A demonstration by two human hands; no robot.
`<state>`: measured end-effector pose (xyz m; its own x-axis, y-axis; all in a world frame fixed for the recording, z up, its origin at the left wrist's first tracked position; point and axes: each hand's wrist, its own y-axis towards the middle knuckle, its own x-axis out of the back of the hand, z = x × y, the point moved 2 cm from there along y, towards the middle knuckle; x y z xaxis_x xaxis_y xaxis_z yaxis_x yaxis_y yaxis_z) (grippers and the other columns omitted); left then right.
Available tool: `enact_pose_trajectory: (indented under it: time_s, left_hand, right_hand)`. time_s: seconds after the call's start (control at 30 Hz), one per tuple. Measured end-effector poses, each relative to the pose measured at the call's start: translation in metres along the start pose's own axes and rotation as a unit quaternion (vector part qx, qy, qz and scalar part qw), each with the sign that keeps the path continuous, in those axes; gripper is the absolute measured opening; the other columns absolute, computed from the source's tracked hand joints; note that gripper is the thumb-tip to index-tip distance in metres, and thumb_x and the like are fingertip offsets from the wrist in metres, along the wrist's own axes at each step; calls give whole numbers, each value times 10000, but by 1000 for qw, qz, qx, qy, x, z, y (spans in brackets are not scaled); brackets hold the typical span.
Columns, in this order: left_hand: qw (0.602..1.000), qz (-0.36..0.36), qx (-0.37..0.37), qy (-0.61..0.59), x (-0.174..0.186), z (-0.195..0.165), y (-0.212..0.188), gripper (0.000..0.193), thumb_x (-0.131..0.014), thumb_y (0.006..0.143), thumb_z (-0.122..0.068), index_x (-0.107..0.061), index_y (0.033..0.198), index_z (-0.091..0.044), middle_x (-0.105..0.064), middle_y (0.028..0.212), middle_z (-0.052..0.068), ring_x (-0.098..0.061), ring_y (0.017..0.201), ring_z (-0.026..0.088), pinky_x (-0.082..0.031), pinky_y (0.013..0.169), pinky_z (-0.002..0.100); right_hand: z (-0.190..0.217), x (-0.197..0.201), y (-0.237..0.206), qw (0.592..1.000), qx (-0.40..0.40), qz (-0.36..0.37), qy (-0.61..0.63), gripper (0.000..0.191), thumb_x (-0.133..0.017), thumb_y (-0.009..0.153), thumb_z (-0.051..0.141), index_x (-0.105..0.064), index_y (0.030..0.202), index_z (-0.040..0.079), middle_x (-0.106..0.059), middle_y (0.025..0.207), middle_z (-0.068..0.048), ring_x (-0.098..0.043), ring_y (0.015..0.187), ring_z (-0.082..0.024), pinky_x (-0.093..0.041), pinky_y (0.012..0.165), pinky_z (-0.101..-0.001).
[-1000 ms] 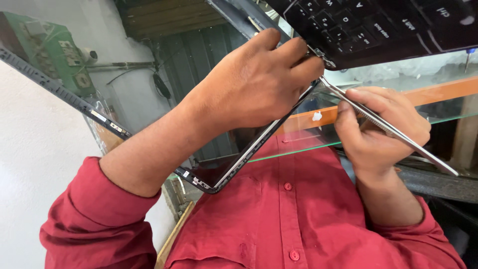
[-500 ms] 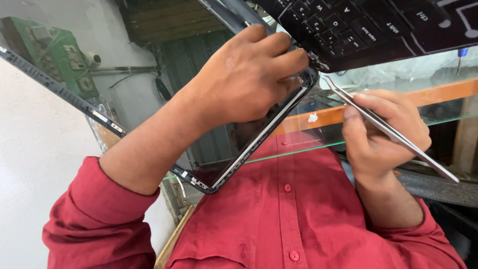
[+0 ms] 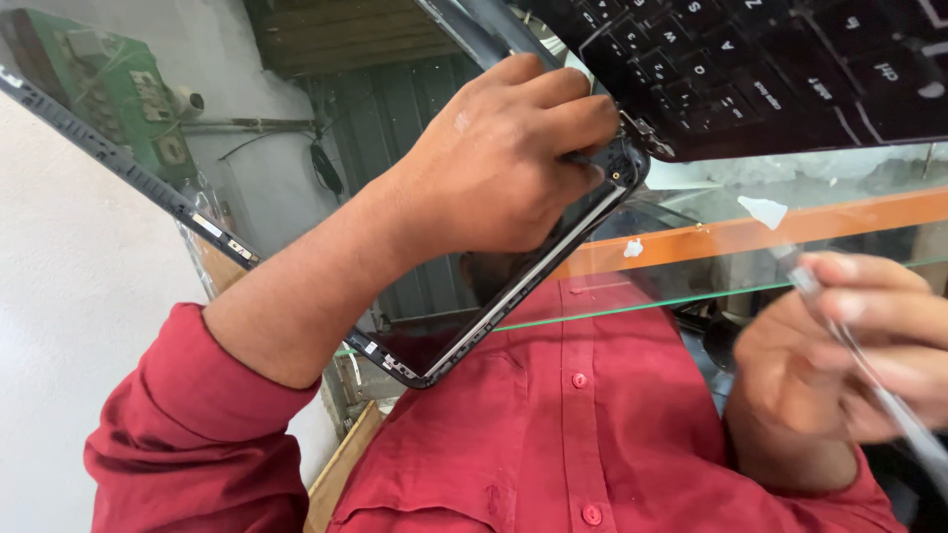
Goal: The person works on the hinge area of a disassembled laptop. They use a metal pick to pry and adjust small components, then use a screwdriver to tighten screws near the hinge. The person also handles a small white piece of material, possibly adhesive or tape, and places it near the hinge.
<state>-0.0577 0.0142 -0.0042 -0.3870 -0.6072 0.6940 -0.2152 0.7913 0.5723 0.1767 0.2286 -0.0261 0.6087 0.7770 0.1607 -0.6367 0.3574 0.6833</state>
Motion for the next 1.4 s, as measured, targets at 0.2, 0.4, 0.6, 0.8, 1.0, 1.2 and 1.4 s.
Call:
enact_pose_trajectory:
  time_s: [0.2,0.4,0.6,0.8,1.0,1.2,1.4]
  left_hand:
    - [1000,-15,16,19,-1,-1,-6,119,-717,745,-123,-749,856,-91,-598,1054,37,-587,1024,238,-458,864,391]
    - [999,8,42,29,-5,-3,-6,166,-782,811,-234,-677,745,-123,-604,976,18,-576,986,232,-461,838,401]
    - [999,-13,49,13,-12,-11,-11,274,-787,819,-359,-693,785,-104,-604,993,27,-554,999,231,-457,853,406]
    - [998,-2,22,61,-16,-16,-13,130,-730,858,-174,-672,766,-102,-618,976,19,-564,963,223,-451,822,390]
    - [994,26,-19,107,-15,-25,-13,176,-718,853,-178,-658,716,-85,-581,884,24,-552,931,230,-438,776,376]
    - [993,44,-26,106,-14,-25,-11,191,-716,830,-187,-654,677,-90,-587,867,22,-555,917,228,-440,756,374]
    - [996,40,-17,84,-13,-22,-10,185,-720,887,-154,-683,730,-64,-608,919,20,-564,957,220,-438,770,370]
  right_hand:
    - [16,8,2,991,-127,35,23,241,-638,1022,67,-586,1240,-23,-636,1020,-133,-645,843,-268,-571,731,-325]
    - [30,-4,31,916,-314,243,-66,431,-580,971,-2,-556,1400,-43,-650,894,-106,-611,736,-184,-506,673,-271]
    - [28,-34,39,873,-116,303,-364,246,-719,1105,16,-711,1340,88,-617,956,-88,-615,808,-197,-488,719,-287]
    - [28,-63,43,830,-62,306,-463,441,-740,944,-37,-773,1327,179,-610,935,-44,-588,723,-192,-453,631,-319]
    - [24,-74,37,848,-55,273,-451,430,-790,933,-12,-780,1317,182,-599,928,-40,-564,703,-197,-436,600,-328]
    - [21,-73,36,847,-33,276,-454,402,-801,925,8,-785,1286,184,-602,878,-36,-563,712,-210,-420,610,-347]
    - [21,-73,41,854,-39,278,-438,388,-794,932,27,-783,1286,187,-590,885,-33,-561,700,-210,-418,585,-336]
